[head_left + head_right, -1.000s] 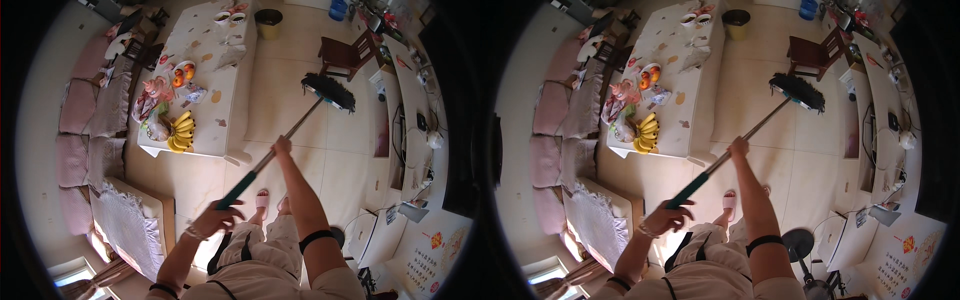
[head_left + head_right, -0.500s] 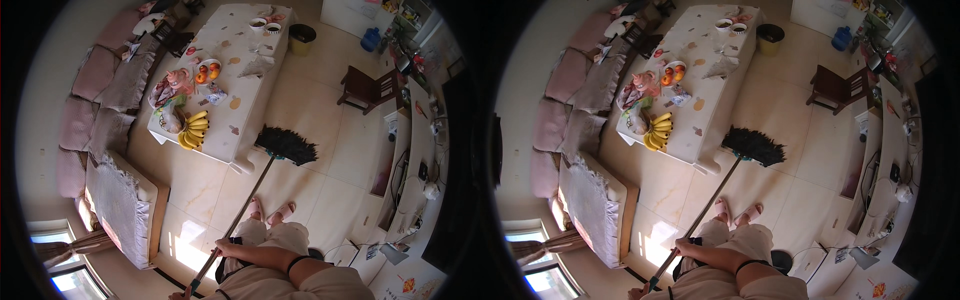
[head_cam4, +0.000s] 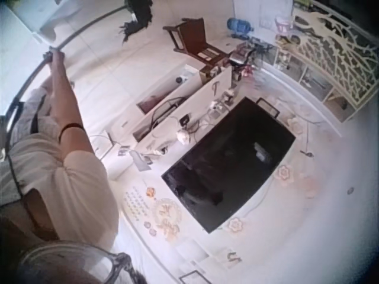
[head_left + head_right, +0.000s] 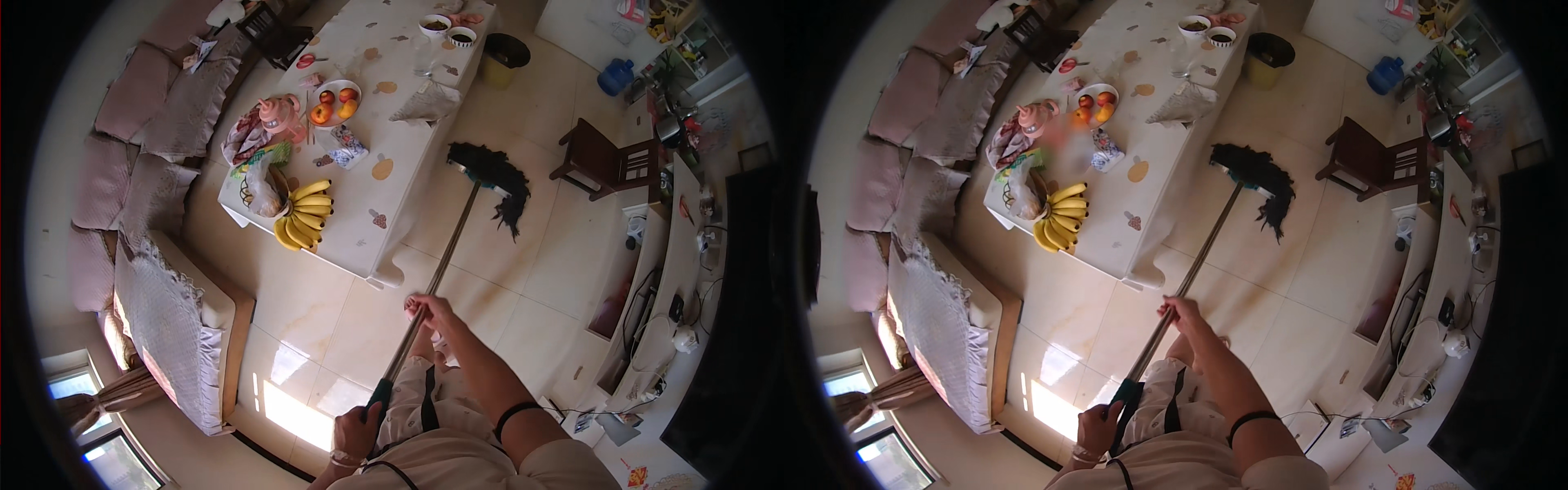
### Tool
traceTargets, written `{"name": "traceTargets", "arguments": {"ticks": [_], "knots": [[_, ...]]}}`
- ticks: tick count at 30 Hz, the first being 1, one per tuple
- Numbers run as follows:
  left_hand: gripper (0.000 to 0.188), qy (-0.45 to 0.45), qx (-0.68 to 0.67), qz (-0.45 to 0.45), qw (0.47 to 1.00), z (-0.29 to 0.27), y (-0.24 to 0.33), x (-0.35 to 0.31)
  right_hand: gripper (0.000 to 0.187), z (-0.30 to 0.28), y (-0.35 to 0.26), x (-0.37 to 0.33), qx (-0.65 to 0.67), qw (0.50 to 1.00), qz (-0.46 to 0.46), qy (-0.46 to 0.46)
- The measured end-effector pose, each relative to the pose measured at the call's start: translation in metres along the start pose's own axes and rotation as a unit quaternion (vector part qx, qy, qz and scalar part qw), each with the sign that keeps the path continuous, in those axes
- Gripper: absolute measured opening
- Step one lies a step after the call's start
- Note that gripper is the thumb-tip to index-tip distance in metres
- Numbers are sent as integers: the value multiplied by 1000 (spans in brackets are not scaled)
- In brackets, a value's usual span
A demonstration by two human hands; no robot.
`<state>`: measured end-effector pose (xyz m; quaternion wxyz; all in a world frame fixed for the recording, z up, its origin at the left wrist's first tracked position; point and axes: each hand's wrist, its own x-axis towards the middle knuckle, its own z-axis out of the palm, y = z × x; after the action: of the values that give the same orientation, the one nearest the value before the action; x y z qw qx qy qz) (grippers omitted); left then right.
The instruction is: The recorder is mopping the floor of a living room using a traditional mop.
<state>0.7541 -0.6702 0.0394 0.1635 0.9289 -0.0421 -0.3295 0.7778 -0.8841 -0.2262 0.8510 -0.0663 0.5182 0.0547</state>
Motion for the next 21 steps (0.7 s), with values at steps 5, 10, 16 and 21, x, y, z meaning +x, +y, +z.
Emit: {"name": "traceTargets", "arguments": {"ticks": [5, 10, 16, 21], "knots": [[39, 9, -24, 37, 999, 15, 11, 52, 16, 21, -41, 38, 42, 992, -86, 88], [40, 84, 59, -98, 990, -24, -148, -13, 14, 58, 116, 3, -246, 926, -127, 257], [42, 65, 39, -334, 939, -71, -193, -120, 17, 54, 225, -43, -238, 935, 148, 217], [44, 51, -31, -332, 941, -98, -83, -67, 19, 52, 194, -17, -178, 965, 129, 146]]}}
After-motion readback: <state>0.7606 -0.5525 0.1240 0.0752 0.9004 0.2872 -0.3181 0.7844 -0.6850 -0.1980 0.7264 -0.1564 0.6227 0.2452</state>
